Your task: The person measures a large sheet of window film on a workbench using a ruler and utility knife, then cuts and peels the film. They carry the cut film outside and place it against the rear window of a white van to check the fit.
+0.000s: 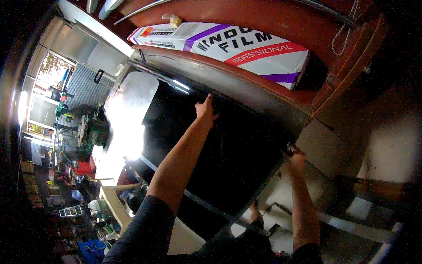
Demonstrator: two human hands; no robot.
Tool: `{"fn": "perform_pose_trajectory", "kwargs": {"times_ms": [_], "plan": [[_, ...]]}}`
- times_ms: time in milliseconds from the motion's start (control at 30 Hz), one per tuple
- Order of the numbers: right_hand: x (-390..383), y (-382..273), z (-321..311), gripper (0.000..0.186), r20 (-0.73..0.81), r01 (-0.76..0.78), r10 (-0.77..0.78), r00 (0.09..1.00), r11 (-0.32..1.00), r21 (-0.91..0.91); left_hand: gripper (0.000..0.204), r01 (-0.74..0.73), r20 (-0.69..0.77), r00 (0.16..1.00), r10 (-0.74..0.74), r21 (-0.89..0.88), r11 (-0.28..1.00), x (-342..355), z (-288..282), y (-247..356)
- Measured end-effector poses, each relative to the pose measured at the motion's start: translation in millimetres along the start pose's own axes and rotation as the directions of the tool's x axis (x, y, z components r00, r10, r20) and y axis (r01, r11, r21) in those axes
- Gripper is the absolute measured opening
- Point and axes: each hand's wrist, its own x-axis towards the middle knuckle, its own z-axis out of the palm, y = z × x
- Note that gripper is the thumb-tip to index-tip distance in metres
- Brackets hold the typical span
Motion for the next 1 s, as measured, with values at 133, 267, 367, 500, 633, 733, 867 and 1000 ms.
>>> {"fn": "perform_pose_trajectory", "kwargs": {"times_ms": [133,267,367,500,633,733,867,1000], "plan": [[-33.4,-39.0,-6.0,0.024,0.210,-0.280,0.219,0.953,0.901,0.330,0.116,0.084,-0.235,0.969,-0.077,0.020,0.996,29.4,-7.0,-7.0],[-23.0,-49.2,-22.1,0.037,0.364,-0.552,0.418,0.832,0.687,0.473,0.129,0.084,-0.307,0.949,-0.074,0.019,0.996,28.9,0.5,-4.3],[-14.9,-34.5,-5.4,0.073,0.291,-0.494,0.400,0.869,0.670,0.555,0.128,-0.005,-0.253,0.967,-0.002,-0.027,1.000,34.5,5.6,-6.3],[-4.0,-42.3,-12.6,0.074,0.226,-0.487,0.435,0.872,0.822,0.296,0.121,0.008,-0.146,0.989,-0.028,-0.132,0.991,25.3,15.4,1.5],[-2.6,-20.8,-3.2,0.077,0.225,-0.404,0.346,0.911,0.861,0.311,0.105,-0.145,-0.182,0.978,0.102,-0.241,0.960,65.2,19.1,-23.2],[10.5,-18.7,-2.5,0.077,0.252,-0.346,0.266,0.930,0.864,0.364,0.096,-0.199,-0.190,0.971,0.143,-0.324,0.925,73.9,22.4,-25.9],[22.8,14.6,12.9,0.074,0.184,-0.332,0.279,0.942,0.849,0.411,0.097,-0.213,-0.111,0.977,0.183,-0.410,0.887,67.8,30.1,-7.3],[35.2,-28.2,-6.8,0.060,0.234,-0.313,0.240,0.942,0.882,0.353,0.087,-0.232,-0.147,0.971,0.189,-0.383,0.894,62.8,27.3,9.6]]}}
